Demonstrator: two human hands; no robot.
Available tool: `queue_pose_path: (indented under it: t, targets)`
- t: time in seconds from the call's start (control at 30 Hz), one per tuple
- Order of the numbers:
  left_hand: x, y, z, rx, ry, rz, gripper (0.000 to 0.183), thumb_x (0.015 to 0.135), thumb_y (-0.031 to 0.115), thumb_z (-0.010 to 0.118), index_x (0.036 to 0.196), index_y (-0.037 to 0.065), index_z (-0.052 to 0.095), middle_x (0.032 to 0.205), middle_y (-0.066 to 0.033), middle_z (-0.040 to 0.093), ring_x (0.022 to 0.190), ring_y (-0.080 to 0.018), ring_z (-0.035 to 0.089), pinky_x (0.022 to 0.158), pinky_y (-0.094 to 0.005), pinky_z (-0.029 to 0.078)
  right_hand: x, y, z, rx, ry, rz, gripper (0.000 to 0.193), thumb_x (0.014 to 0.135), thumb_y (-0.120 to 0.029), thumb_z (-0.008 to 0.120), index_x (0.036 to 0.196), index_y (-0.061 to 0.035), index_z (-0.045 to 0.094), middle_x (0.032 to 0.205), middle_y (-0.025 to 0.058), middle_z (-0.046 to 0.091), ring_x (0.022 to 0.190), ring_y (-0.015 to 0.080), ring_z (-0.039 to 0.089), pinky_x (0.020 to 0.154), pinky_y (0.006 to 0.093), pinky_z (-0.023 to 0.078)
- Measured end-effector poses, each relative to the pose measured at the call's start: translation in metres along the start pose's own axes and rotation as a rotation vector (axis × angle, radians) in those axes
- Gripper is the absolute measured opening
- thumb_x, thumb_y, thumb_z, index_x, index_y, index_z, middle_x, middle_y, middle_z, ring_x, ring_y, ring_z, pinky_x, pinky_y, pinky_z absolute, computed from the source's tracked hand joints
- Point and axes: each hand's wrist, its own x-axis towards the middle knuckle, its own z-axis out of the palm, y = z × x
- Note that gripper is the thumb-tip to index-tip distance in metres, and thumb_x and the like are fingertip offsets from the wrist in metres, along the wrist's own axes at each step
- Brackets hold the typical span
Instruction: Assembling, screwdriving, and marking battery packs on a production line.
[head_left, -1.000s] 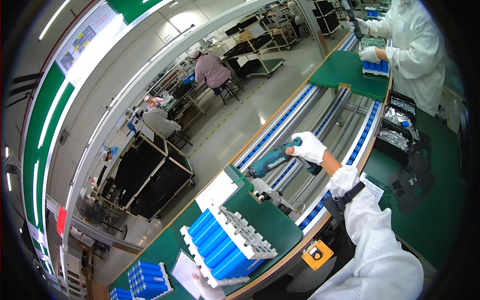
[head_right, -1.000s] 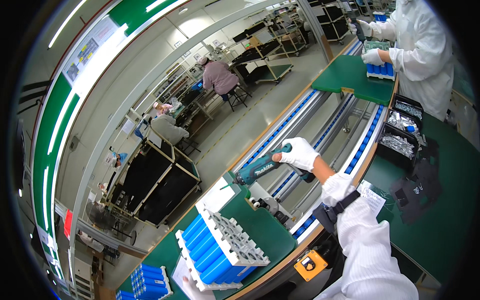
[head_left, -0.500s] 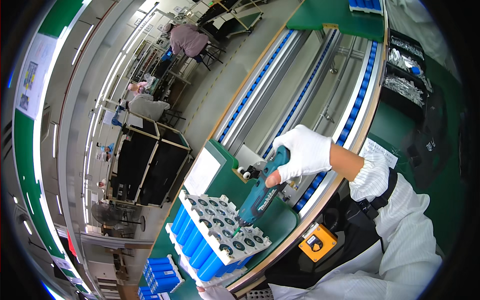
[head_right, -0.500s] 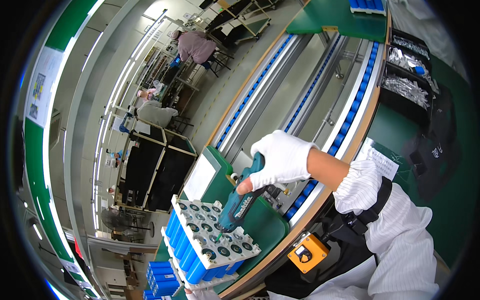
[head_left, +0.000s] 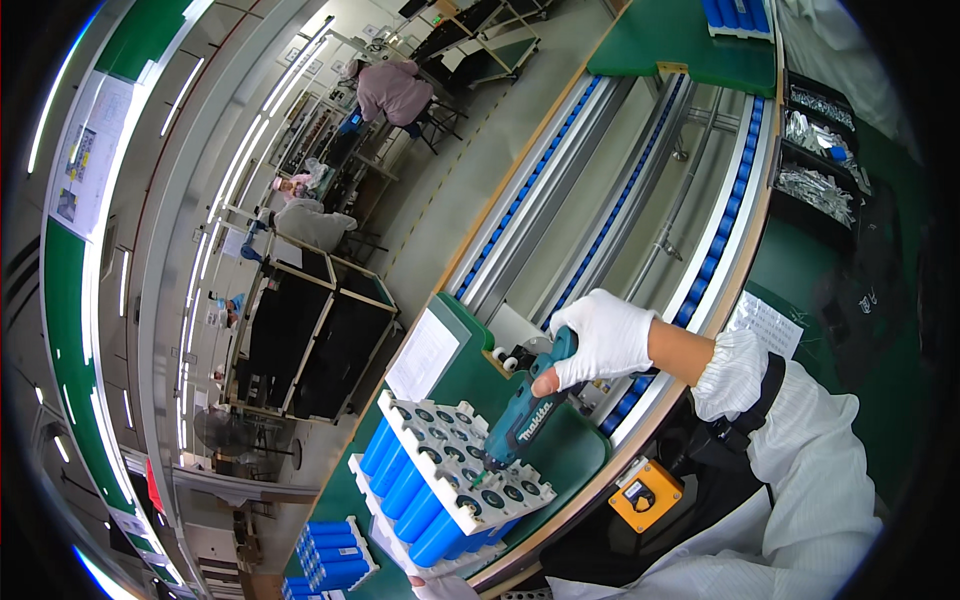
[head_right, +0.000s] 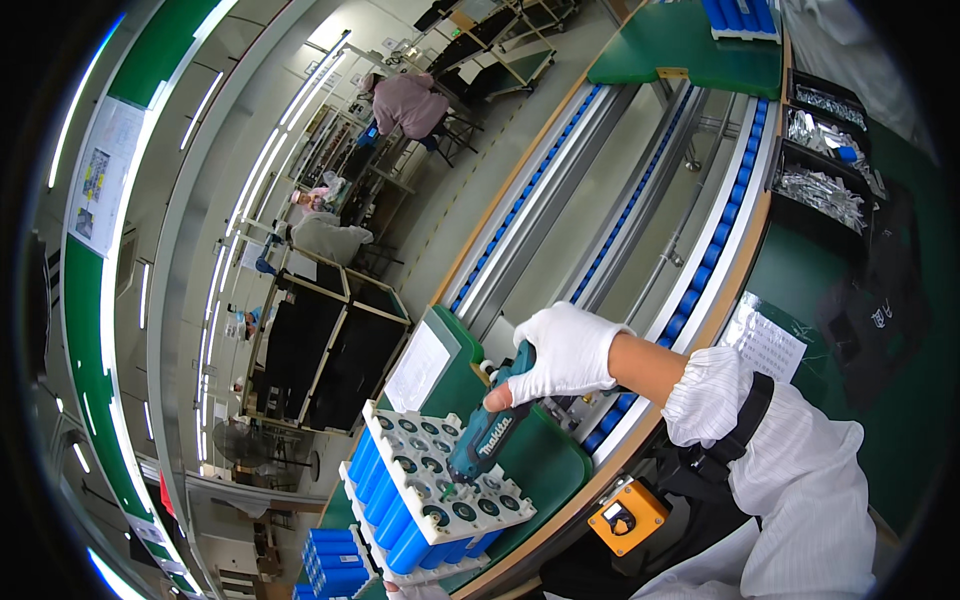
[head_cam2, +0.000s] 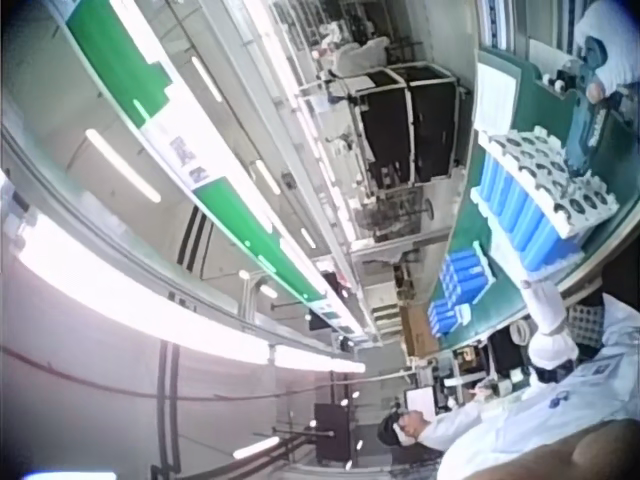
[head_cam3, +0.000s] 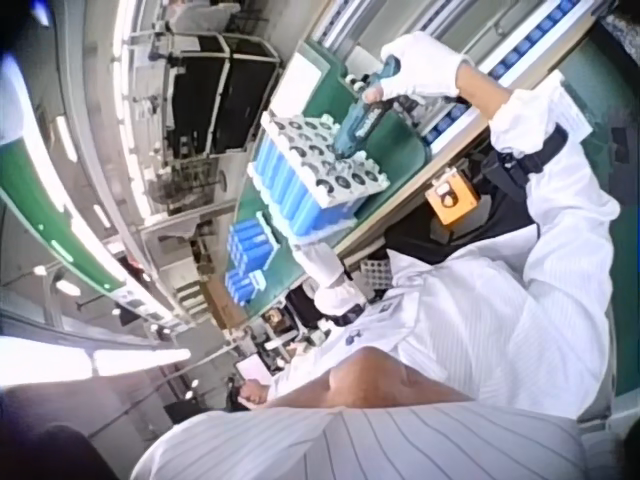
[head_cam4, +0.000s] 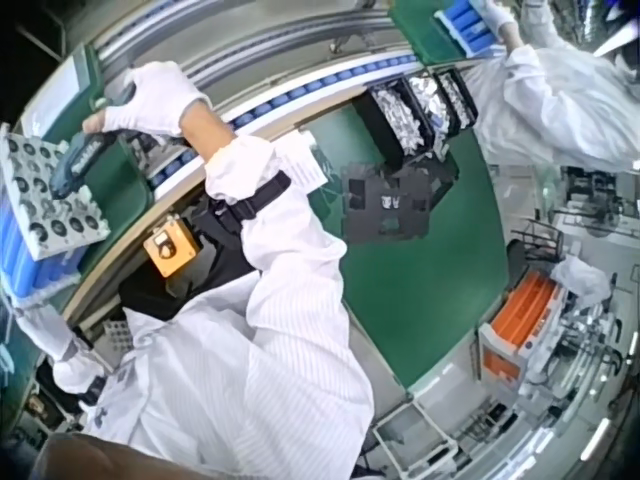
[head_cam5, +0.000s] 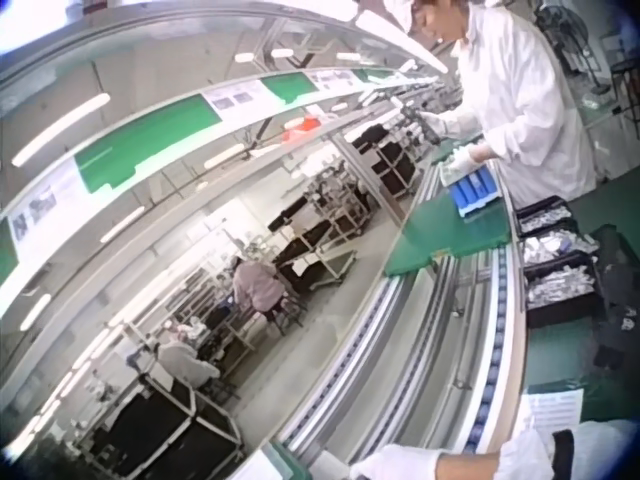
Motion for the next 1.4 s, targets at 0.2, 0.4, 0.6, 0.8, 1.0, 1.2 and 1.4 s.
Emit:
queue_pose_path:
  t: [0.2, 0.4, 0.6, 0.8, 1.0, 1.2, 1.4]
  targets:
    - [-0.005, 0.009, 0.007, -0.26, 0.154, -0.19, 0.039, 0.104, 0.031, 0.043, 0.134, 0.006, 0.048, 0.134, -0.0068, 0.053, 0.119, -0.0188, 0.047, 0.107, -0.0325, 0.032, 0.009, -0.002, 0.0, -0.136, -0.146, 0.094, 0.099, 0.059, -0.09, 0.059, 0.078, 0.0072, 0.069, 0.071, 0.0208, 0.066, 0.071, 0.0301, 0.069, 0.068, 0.0344, 0.053]
    - [0.02, -0.038, -0.037, 0.147, -0.135, 0.089, 0.045, 0.106, 0.032, 0.036, 0.139, 0.002, 0.037, 0.14, -0.0068, 0.04, 0.125, -0.0172, 0.037, 0.109, -0.0307, 0.024, 0.009, -0.005, 0.001, -0.198, -0.182, 0.311, 0.102, 0.065, -0.092, 0.05, 0.069, 0.0086, 0.065, 0.071, 0.021, 0.064, 0.07, 0.0327, 0.066, 0.07, 0.0403, 0.051]
    - [-0.009, 0.013, 0.0, -0.018, -0.14, -0.116, 0.026, 0.105, 0.03, 0.041, 0.119, 0.009, 0.048, 0.106, 0.0011, 0.044, 0.095, -0.0103, 0.041, 0.087, -0.0269, 0.034, 0.006, -0.012, 0.006, -0.186, 0.097, -0.246, 0.071, 0.062, -0.066, 0.08, 0.089, -0.0026, 0.062, 0.066, 0.0153, 0.065, 0.066, 0.0317, 0.069, 0.065, 0.0369, 0.055]
    - [-0.006, 0.032, 0.033, 0.11, -0.265, -0.076, 0.063, 0.104, 0.047, 0.025, 0.094, -0.003, 0.06, 0.08, -0.0171, 0.07, 0.08, -0.0276, 0.065, 0.083, -0.037, 0.05, 0.014, 0.005, 0.013, -0.281, 0.055, 0.117, 0.081, 0.059, -0.071, 0.077, 0.089, 0.0037, 0.066, 0.08, 0.0239, 0.068, 0.081, 0.0348, 0.07, 0.076, 0.039, 0.055]
    - [-0.005, 0.008, 0.026, 0.026, -0.216, -0.077, 0.061, 0.102, 0.042, 0.033, 0.079, -0.004, 0.066, 0.076, -0.0185, 0.067, 0.076, -0.0296, 0.064, 0.076, -0.0418, 0.051, -0.014, -0.021, 0.009, -0.135, 0.137, -0.023, 0.077, 0.056, -0.069, 0.081, 0.08, 0.0017, 0.062, 0.069, 0.0167, 0.067, 0.067, 0.0281, 0.07, 0.068, 0.0343, 0.055]
    - [0.012, 0.009, 0.017, -0.036, -0.144, -0.051, 0.053, 0.102, 0.045, 0.035, 0.105, -0.004, 0.055, 0.101, -0.0171, 0.061, 0.096, -0.0281, 0.058, 0.089, -0.0409, 0.046, -0.046, -0.037, 0.041, -0.197, 0.195, -0.108, 0.08, 0.052, -0.074, 0.081, 0.08, -0.002, 0.062, 0.063, 0.0151, 0.063, 0.061, 0.03, 0.068, 0.061, 0.0347, 0.055]
    - [0.054, -0.014, -0.03, -0.12, 0.012, 0.039, 0.06, 0.102, 0.047, 0.036, 0.131, -0.004, 0.045, 0.126, -0.0158, 0.055, 0.116, -0.0266, 0.052, 0.102, -0.04, 0.04, -0.059, -0.032, 0.072, -0.305, 0.22, -0.778, 0.066, 0.054, -0.062, 0.086, 0.073, -0.0051, 0.058, 0.056, 0.011, 0.054, 0.051, 0.0315, 0.061, 0.051, 0.0385, 0.051]
